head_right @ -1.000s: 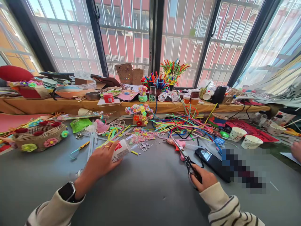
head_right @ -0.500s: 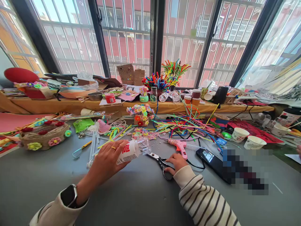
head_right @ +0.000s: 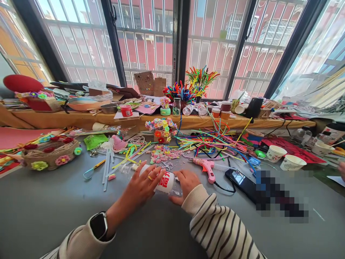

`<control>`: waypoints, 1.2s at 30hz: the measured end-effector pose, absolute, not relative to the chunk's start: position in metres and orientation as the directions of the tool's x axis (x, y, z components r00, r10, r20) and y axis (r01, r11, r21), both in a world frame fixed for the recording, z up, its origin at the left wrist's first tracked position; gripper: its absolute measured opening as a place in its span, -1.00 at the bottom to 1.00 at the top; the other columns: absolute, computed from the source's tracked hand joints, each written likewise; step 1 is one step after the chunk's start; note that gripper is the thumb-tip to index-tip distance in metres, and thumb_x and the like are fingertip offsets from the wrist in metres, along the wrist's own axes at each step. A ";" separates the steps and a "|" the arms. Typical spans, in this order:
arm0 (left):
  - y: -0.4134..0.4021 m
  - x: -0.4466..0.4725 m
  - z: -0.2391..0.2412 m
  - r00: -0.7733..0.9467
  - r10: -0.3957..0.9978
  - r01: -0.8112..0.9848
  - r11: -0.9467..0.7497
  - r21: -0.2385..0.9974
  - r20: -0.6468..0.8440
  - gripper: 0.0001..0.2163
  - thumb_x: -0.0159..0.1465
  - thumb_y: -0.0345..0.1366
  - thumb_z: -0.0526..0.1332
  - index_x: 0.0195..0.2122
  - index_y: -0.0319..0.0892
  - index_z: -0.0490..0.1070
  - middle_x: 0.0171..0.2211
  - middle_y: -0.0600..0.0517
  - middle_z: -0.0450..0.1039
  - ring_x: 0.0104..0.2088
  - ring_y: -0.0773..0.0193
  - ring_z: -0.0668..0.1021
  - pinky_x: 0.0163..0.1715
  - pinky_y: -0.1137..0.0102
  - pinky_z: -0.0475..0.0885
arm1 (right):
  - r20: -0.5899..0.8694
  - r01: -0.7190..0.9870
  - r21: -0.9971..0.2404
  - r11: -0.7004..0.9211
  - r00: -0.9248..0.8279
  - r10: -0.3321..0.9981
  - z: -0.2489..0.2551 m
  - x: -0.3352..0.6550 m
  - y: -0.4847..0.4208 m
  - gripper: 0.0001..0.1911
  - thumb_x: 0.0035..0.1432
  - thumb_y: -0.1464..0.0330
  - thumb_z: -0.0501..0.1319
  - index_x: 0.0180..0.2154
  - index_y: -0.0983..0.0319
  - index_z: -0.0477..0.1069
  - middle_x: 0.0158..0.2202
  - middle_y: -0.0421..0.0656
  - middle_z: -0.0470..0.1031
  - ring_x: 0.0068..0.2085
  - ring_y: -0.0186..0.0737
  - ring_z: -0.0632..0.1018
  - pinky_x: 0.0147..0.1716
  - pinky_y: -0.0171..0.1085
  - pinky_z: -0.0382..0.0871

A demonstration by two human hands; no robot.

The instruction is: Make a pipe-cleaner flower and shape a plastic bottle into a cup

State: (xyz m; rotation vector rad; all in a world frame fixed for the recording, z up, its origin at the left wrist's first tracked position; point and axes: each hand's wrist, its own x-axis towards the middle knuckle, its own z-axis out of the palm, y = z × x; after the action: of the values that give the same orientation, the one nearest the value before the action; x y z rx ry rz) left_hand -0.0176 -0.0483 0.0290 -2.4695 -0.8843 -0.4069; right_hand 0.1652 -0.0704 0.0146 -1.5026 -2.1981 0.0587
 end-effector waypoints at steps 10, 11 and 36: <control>-0.051 -0.011 0.025 0.479 0.597 0.793 -0.609 -0.025 0.644 -0.49 0.07 -0.40 0.03 0.05 -0.18 -0.10 0.11 -0.14 -0.14 0.10 0.09 -0.11 0.00 0.08 -0.04 | 0.405 0.793 -0.568 0.220 0.037 0.913 0.002 0.163 -0.064 -0.49 -0.30 0.16 0.17 -0.27 0.32 0.24 -0.38 -0.06 0.33 -0.40 -0.18 0.37 -0.40 -0.19 0.28; -0.052 -0.009 0.023 0.429 0.633 0.796 -0.602 0.061 0.645 -0.45 0.06 -0.36 0.05 0.07 -0.22 -0.17 0.11 -0.18 -0.18 0.10 0.08 -0.13 0.00 0.10 0.00 | 0.377 0.742 -0.647 0.179 0.107 0.920 0.000 0.162 -0.064 -0.49 -0.29 0.15 0.17 -0.27 0.32 0.23 -0.37 -0.06 0.33 -0.42 -0.20 0.38 -0.42 -0.20 0.29; -0.038 0.062 -0.016 0.891 0.333 0.419 -0.865 -0.276 0.307 -0.80 0.17 -0.42 -0.11 -0.21 -0.25 0.21 -0.33 -0.04 0.33 -0.29 0.27 0.37 -0.31 0.35 0.24 | 0.472 0.608 -0.794 0.021 0.595 0.650 -0.033 0.263 -0.097 -0.35 -0.29 0.05 0.13 -0.17 0.32 0.18 -0.26 0.02 0.35 -0.25 -0.06 0.41 -0.26 -0.13 0.25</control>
State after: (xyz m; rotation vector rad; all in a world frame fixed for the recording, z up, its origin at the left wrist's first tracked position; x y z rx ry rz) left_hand 0.0617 -0.0383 -0.0164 -2.7209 -0.5580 -0.3568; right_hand 0.2631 -0.0971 -0.0330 -1.6518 -1.0619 0.0454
